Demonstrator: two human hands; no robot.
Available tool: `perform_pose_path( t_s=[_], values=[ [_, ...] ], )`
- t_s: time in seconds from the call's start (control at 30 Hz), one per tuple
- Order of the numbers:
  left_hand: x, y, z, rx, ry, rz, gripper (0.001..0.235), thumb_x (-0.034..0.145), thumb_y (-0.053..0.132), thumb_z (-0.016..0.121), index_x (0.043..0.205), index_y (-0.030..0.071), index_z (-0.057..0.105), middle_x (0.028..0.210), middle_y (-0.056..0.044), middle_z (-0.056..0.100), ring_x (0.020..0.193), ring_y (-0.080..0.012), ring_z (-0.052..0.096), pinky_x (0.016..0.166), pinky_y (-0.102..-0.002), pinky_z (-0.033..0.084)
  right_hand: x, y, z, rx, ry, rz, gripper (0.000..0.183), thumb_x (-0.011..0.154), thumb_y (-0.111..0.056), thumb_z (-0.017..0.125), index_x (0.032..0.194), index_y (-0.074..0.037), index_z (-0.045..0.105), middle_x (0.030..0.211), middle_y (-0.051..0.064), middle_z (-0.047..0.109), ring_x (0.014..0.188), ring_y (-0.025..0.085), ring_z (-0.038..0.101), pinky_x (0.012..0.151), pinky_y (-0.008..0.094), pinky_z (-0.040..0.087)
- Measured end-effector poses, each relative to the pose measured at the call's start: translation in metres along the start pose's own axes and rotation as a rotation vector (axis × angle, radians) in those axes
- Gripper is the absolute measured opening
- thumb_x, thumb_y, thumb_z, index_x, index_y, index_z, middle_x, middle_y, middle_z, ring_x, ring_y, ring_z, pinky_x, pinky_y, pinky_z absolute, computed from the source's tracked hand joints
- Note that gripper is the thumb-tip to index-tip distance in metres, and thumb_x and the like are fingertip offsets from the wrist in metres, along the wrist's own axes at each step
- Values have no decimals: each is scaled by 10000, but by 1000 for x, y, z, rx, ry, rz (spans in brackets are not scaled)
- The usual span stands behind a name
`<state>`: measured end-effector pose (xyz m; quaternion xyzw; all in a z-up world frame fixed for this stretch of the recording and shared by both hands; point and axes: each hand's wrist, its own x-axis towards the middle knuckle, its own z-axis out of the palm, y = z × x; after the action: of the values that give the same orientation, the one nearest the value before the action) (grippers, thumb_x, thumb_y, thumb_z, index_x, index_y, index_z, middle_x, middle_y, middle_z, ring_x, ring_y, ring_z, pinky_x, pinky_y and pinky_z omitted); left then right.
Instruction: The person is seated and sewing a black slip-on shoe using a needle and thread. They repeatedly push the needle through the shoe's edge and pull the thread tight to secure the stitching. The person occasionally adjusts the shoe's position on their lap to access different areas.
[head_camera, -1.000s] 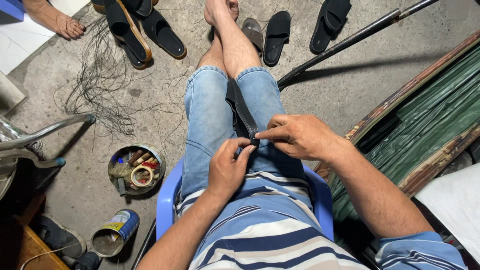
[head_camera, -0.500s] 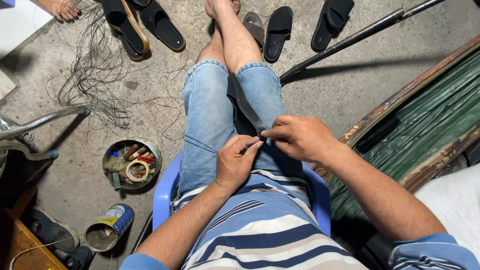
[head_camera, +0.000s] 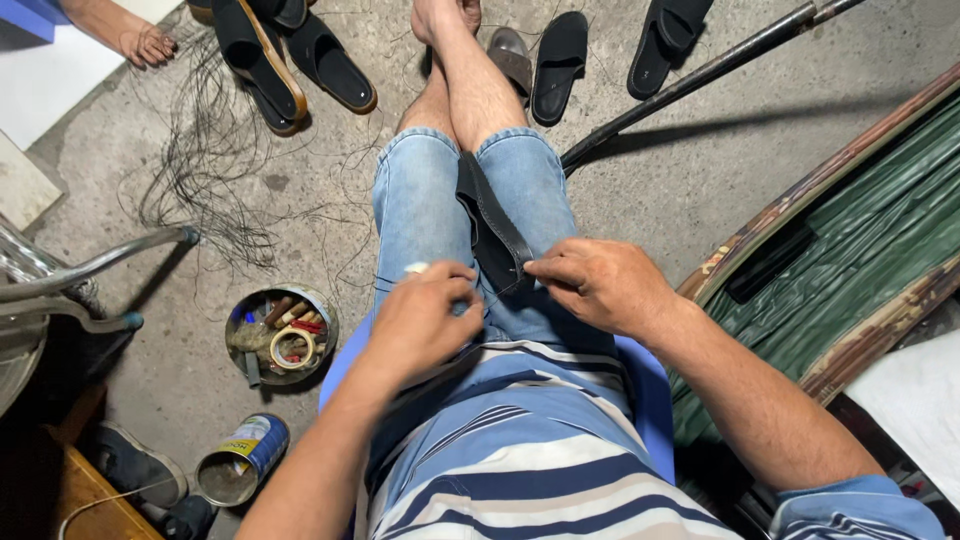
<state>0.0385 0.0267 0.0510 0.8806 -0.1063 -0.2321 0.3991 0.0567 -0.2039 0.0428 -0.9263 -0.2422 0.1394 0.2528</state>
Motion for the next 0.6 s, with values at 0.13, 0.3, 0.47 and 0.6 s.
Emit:
perform_pose_path(
  t_s=[0.13, 0.3, 0.47, 0.6],
  values=[
    [4, -5, 13, -586, -39, -5, 121, 707, 163, 617, 723, 56, 671, 1133, -171, 641, 1020, -416, 591, 898, -486, 417, 0, 2, 3, 71, -19, 17, 147, 795, -216, 615, 927, -235, 680, 885, -55, 675, 841, 183, 660, 690, 312, 527],
    [22, -9, 44, -668, 135, -34, 164, 821, 76, 630, 963, 126, 696, 905, -74, 682, 869, -187, 638, 758, -312, 512, 3, 3, 2, 125, -23, 32, 150, 797, -220, 630, 933, -223, 694, 867, -37, 684, 831, 202, 663, 704, 331, 523],
    [22, 9, 21, -149, -2, -109, 266, 827, 170, 568, 1088, 189, 523, 818, -119, 662, 750, -341, 647, 651, -429, 493, 1, -1, 1, 106, -34, 15, 168, 809, -220, 620, 964, -220, 684, 876, -23, 679, 853, 204, 658, 719, 329, 522],
    [33, -2, 30, -387, -82, -130, 334, 756, 116, 549, 1052, 221, 662, 784, -93, 666, 616, -240, 639, 554, -317, 511, -6, -3, 1, -55, -155, 15, 275, 801, -253, 595, 1075, -270, 614, 927, -31, 620, 860, 218, 633, 708, 364, 520]
  ],
)
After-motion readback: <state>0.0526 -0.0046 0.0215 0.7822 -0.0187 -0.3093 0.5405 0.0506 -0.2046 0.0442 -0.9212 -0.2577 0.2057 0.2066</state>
